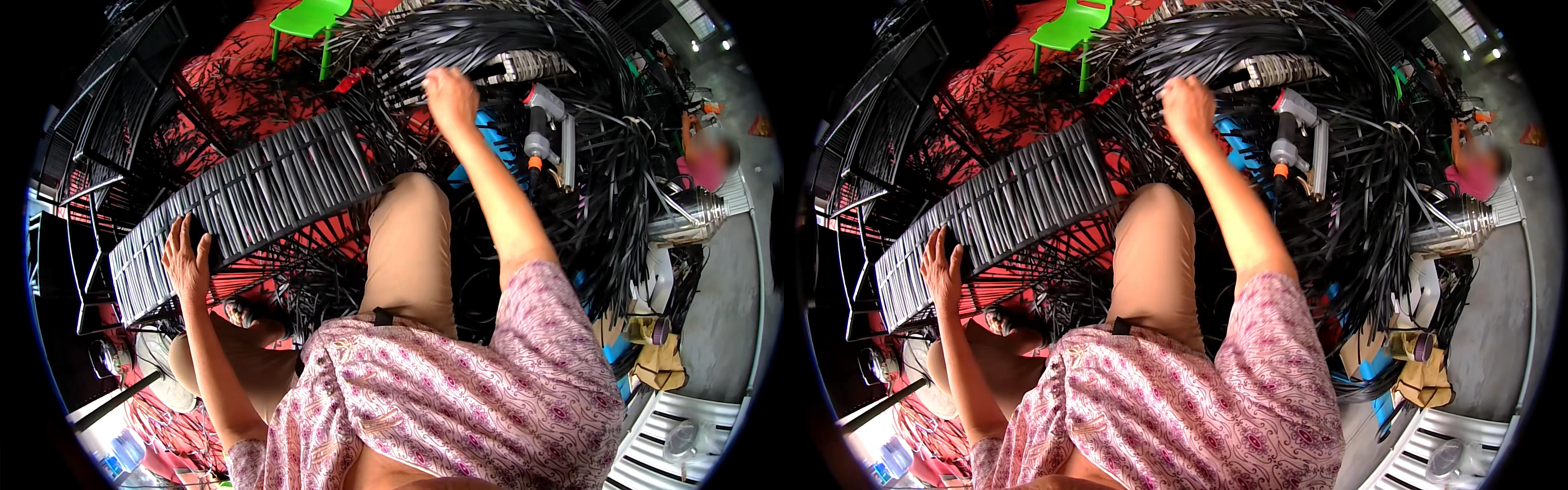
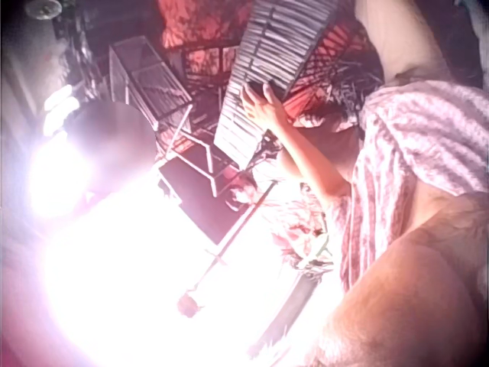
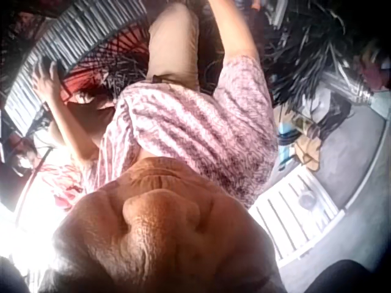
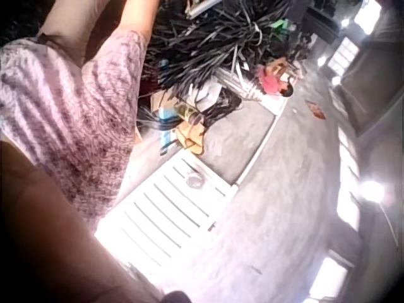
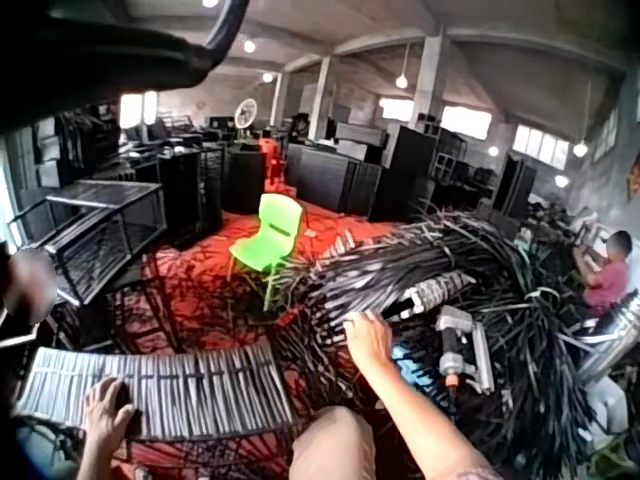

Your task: The person sits on the floor and weaves black plastic strips into the frame of a chair. They repeatedly pull strips through the existing weave, adjust the tension, and align the strips to form a continuous pattern on the chair seat.

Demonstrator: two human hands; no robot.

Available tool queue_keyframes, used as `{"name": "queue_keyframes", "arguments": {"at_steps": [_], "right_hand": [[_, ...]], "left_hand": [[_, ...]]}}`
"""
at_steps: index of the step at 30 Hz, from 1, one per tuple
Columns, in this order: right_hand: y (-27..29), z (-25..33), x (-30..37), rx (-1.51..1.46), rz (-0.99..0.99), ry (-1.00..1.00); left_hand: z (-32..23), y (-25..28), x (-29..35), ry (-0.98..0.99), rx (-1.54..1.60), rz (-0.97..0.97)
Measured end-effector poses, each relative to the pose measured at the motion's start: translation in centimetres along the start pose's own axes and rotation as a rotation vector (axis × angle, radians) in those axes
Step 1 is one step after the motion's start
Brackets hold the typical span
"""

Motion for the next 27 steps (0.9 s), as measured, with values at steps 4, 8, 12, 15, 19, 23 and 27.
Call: {"name": "queue_keyframes", "arguments": {"at_steps": [4,8,12,15,19,23,27], "right_hand": [[2.2,-2.4,-6.0,0.304,-0.109,0.138],[0.4,-3.3,-9.1,0.561,0.025,0.198],[1.3,-0.5,-8.6,0.419,0.034,0.120],[1.7,3.9,-4.3,0.119,-0.092,0.269],[0.2,0.6,0.7,0.188,0.100,0.154],[4.7,-8.7,3.7,0.291,0.107,0.038],[7.5,-16.0,4.7,0.223,0.222,-0.191]], "left_hand": [[-0.2,0.1,0.0,0.015,-0.002,0.005],[-0.2,-0.1,-0.1,0.020,0.011,0.012],[0.2,-0.1,-0.3,0.010,-0.009,-0.017],[0.3,-0.4,-0.4,-0.005,0.024,-0.013],[0.7,-0.5,0.0,0.009,-0.031,-0.016],[0.6,-0.7,-0.2,-0.009,-0.002,-0.021],[0.5,-0.8,-0.3,0.006,-0.013,-0.016]]}}
Point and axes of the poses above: each hand's wrist, its own x-axis away from the middle knuckle, its own y-axis out of the back of the hand, z = x × y, the point moved 6 cm from there along -x, towards the middle knuckle, and after that the axes turned 15 degrees about z, right-handed, at the moved point
